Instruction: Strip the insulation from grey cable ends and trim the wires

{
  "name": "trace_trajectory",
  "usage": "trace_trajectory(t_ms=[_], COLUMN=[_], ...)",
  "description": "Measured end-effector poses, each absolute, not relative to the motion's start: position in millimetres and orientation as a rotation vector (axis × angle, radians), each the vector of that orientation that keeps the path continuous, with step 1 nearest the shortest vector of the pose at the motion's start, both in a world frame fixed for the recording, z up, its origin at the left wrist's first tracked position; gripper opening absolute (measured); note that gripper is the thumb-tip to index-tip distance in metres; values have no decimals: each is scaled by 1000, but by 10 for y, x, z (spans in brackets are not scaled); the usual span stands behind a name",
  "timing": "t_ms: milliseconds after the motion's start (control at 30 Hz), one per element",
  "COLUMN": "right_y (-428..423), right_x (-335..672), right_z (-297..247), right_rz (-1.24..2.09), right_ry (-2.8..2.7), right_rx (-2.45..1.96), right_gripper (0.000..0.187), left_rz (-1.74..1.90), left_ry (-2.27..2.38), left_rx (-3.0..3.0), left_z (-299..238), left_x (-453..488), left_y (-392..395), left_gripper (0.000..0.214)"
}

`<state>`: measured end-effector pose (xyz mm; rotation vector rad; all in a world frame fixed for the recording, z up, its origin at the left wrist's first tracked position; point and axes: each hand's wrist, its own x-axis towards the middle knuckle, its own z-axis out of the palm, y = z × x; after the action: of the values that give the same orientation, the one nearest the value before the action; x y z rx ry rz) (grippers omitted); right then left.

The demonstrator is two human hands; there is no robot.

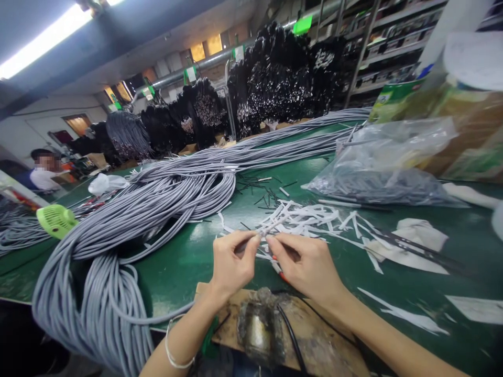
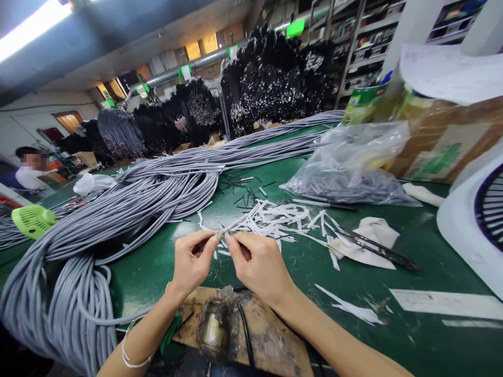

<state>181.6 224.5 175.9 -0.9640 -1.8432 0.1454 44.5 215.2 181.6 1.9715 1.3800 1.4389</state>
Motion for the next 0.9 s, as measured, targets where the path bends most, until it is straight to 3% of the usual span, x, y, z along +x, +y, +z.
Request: trace_trajectory(t_ms=[400, 633, 900], right_y=[2249, 2269, 2222], right_x=[1842, 1851, 1794], right_z=[1800, 1791, 1745], right_rz=[241, 656, 186], right_ry=[-1818, -1789, -1824], right_rx=[-947, -942, -817], right_gripper=[39, 41, 36], left_rz=[1408, 1255, 1330], left_ry=[1396, 1279, 1222], left_rx=[2011, 1869, 1644], left_z=[1834, 1857, 1822], left_x=[433, 419, 466], left_y=[2148, 2169, 2184], left_gripper=[21, 28, 26])
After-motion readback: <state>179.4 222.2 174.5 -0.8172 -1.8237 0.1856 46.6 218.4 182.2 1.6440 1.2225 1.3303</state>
